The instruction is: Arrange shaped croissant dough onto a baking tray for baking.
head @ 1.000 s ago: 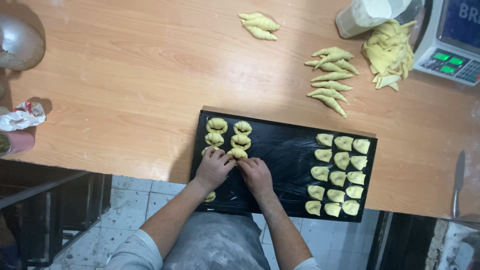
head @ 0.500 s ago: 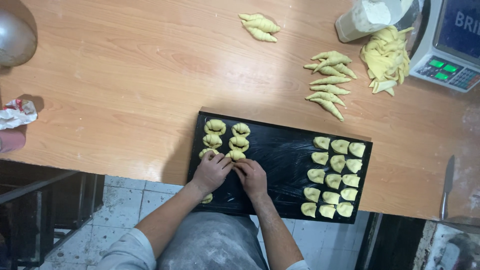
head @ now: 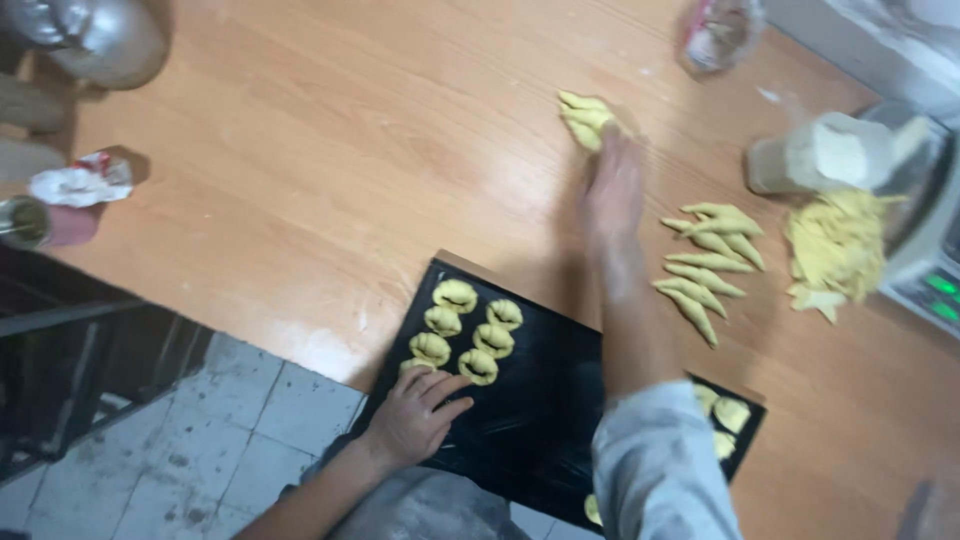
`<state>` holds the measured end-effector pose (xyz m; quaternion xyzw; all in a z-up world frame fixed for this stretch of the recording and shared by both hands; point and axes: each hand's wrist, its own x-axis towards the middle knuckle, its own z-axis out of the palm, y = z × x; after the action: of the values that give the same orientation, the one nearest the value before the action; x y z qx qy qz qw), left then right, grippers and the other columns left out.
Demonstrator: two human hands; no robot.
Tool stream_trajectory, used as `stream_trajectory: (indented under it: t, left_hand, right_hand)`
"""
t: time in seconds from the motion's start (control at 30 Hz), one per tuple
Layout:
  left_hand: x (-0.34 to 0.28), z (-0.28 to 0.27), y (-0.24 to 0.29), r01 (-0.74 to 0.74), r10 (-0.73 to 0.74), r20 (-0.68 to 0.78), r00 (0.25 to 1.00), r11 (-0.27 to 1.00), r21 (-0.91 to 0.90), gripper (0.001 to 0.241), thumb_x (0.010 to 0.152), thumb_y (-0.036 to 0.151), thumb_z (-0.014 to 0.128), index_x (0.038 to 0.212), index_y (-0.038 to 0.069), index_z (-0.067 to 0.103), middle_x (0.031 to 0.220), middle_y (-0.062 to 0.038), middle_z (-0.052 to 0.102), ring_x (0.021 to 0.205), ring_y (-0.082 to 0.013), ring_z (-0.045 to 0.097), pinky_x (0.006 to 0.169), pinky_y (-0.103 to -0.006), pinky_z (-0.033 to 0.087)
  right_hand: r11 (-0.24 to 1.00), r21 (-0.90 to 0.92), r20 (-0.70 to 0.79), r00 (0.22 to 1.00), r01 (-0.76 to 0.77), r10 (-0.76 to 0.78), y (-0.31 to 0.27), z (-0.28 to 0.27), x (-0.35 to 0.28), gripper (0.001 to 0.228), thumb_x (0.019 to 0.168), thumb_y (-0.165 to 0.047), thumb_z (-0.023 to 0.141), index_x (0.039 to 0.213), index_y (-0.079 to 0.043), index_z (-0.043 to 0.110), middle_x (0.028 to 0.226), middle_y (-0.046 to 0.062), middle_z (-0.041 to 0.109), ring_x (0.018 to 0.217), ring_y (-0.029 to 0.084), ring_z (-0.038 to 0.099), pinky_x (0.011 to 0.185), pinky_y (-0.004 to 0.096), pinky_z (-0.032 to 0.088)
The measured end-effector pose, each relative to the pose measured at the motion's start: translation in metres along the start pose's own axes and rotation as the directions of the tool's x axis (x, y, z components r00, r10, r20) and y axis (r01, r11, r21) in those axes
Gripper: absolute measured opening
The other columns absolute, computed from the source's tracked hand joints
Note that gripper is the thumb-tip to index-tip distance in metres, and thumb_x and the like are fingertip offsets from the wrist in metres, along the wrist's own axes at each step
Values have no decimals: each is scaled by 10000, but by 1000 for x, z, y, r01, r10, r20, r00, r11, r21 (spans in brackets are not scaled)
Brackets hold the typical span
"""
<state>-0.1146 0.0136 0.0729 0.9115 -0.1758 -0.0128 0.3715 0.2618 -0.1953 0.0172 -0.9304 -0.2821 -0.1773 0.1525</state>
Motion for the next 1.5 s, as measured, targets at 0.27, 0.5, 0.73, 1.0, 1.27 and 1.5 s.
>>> stream_trajectory:
  t: [0.27,0.5,0.73,1.0,1.27,1.5]
  left_hand:
    - [0,-24,16,231,-237,-153,959,971,-58,351,788,52,713,1134,110,730,1284,-81,638,1193,-308,620,1029,-473,485]
    - [49,-32,35,306,-502,-39,864,584,-752,522,894,57,704,1386,70,529,1375,-77,551,1215,-228,607,951,-348,560]
    - [39,-32,47,117,-462,149,874,-98,-988,560,952,29,656,1484,34,481,1246,-77,658,1109,-158,639,970,-300,549]
    - [9,-58,78,101,-406,264,875,-380,-919,365,1018,159,561,1359,31,588,1212,-51,691,991,-111,675,849,-286,558]
    - [-16,-70,51,151,62,141,988,-551,-821,267,1089,184,565,1281,14,639,1125,-111,691,753,-119,637,630,-241,505]
    - [-9,-45,16,24,118,612,782,975,-219,219,906,186,624,1059,67,725,1032,-92,722,907,-242,661,785,-394,537]
  right_hand:
    - [971,-18,89,966,-240,241,-2,-13,24,477,814,-141,819,1238,-18,638,1162,221,640,1065,394,619,895,497,522]
    - [-303,798,587,561,-521,583,-117,-91,-118,388,1007,-326,732,1124,-18,528,732,48,553,588,157,567,577,324,533]
    - [-523,793,589,609,-311,531,-246,-201,-180,417,1044,-335,458,1292,-5,522,997,109,696,800,179,663,717,318,560]
    - [-436,898,379,586,-49,716,-271,-205,-263,437,1138,-318,453,1418,-4,573,1163,125,672,916,176,678,726,313,538]
    - [-754,656,485,784,-33,388,-259,-250,-282,235,1075,-238,536,1165,-61,663,1177,81,690,990,207,701,829,344,568]
    - [646,549,691,722,-531,6,-255,-227,-272,154,977,-169,669,1032,-44,739,1070,123,710,967,289,703,850,398,577]
